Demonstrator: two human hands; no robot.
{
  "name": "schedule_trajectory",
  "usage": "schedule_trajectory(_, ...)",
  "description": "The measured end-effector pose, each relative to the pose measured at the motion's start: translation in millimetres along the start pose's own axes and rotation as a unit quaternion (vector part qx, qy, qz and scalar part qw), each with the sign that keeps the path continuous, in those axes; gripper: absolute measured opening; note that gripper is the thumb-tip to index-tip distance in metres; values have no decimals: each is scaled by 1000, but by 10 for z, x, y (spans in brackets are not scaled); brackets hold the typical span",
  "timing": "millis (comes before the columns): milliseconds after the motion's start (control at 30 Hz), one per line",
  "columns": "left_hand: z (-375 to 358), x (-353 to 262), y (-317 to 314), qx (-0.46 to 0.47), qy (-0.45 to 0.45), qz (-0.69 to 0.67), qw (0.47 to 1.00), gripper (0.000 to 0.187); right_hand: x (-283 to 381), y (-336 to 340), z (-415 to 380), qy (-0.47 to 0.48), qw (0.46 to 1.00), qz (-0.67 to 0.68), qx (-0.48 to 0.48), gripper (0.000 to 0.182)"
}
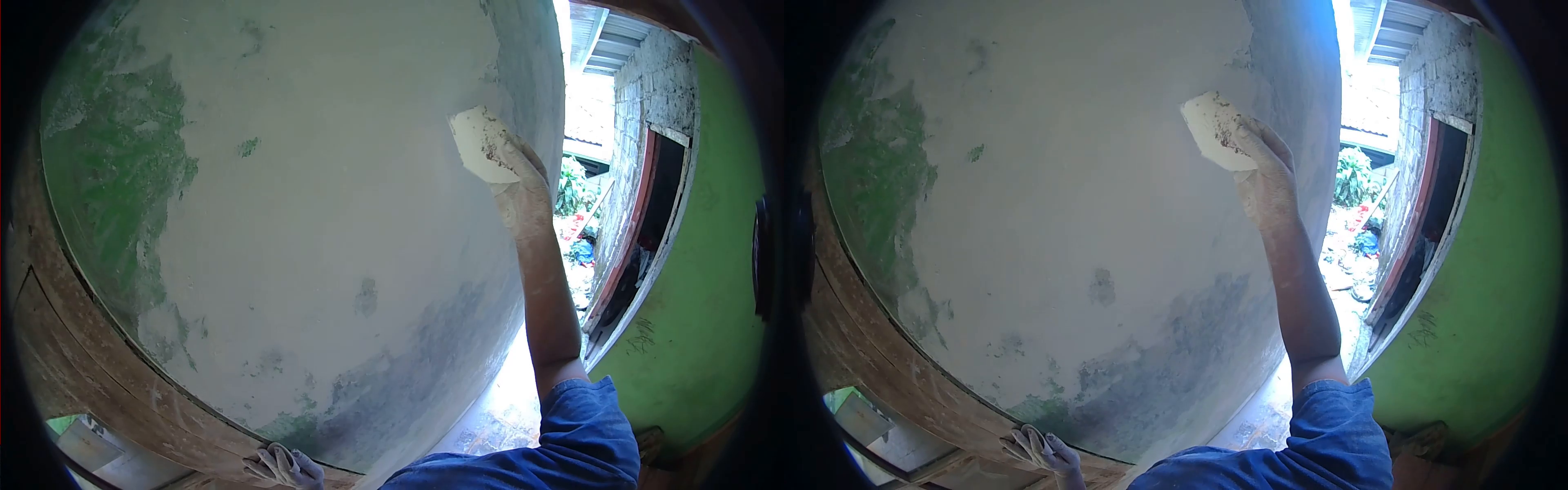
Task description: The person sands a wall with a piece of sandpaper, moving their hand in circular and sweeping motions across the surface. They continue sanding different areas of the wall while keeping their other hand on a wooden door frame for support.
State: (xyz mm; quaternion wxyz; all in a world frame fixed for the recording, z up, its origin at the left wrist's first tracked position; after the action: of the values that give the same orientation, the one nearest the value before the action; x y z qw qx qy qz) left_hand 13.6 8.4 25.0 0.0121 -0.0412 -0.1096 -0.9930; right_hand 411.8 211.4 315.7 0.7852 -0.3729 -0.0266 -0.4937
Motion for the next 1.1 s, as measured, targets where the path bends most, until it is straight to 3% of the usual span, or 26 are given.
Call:
schedule_trajectory(67, 40, -33, 16, -6, 3, 15, 1000, 40, 0, 79, 41, -20, 998, 9, 59, 23)
schedule_trajectory(200, -1, 5, -8, -12, 1, 10, 1000, 40, 77, 42, 28, -27, 997, -20, 68, 21)
schedule_trajectory(300, 48, -37, 23, -11, 1, 6, 1000, 40, 126, 70, 84, 13, 991, -78, 111, 20)
schedule_trajectory(367, 45, -41, 28, -12, 0, 4, 1000, 40, 246, -32, 57, 149, 905, -395, 53, 14)
schedule_trajectory(400, -24, 1, -2, -2, 0, -12, 1000, 40, 203, -83, 49, 149, 905, -395, 53, 14)
schedule_trajectory(467, -44, 2, -11, 9, 0, -29, 1000, 40, 140, -275, -20, 260, 887, -373, 75, 11)
schedule_trajectory(533, 7, -32, 10, -4, 15, 11, 1000, 40, 46, -386, -98, 240, 885, -390, 80, 17)
schedule_trajectory(600, -44, 28, -12, 7, -3, 3, 1000, 40, -52, -478, -191, 272, 824, -486, 102, 16)
schedule_trajectory(667, -109, 35, -50, 16, -18, -4, 1000, 40, -144, -570, -214, 235, 838, -479, 114, 16)
schedule_trajectory(733, 20, -35, 7, -11, 7, -10, 1000, 40, -144, -714, -270, 322, 819, -471, 65, 18)
schedule_trajectory(967, -49, 26, -20, 2, 12, 17, 1000, 40, -218, -787, -225, 257, 801, -538, 55, 39)
schedule_trajectory(1033, -31, 13, -13, -4, 9, 14, 1000, 40, -353, -738, -290, 351, 769, -527, 83, 41)
schedule_trajectory(1100, -26, 14, -1, -7, 7, 11, 1000, 40, -551, -696, -458, 364, 771, -512, 108, 43)
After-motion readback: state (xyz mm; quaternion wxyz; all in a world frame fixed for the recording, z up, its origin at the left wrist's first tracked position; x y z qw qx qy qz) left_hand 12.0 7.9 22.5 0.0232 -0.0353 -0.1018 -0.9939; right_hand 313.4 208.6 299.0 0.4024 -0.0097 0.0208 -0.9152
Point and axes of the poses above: each hand's wrist, its own z-axis towards the middle knuckle, its own y-axis out of the back of the hand, x = y × z, the point moved 4 cm from there along z, towards the middle knuckle, and after that the axes turned 2 degrees about z, right-handed, at the moved point
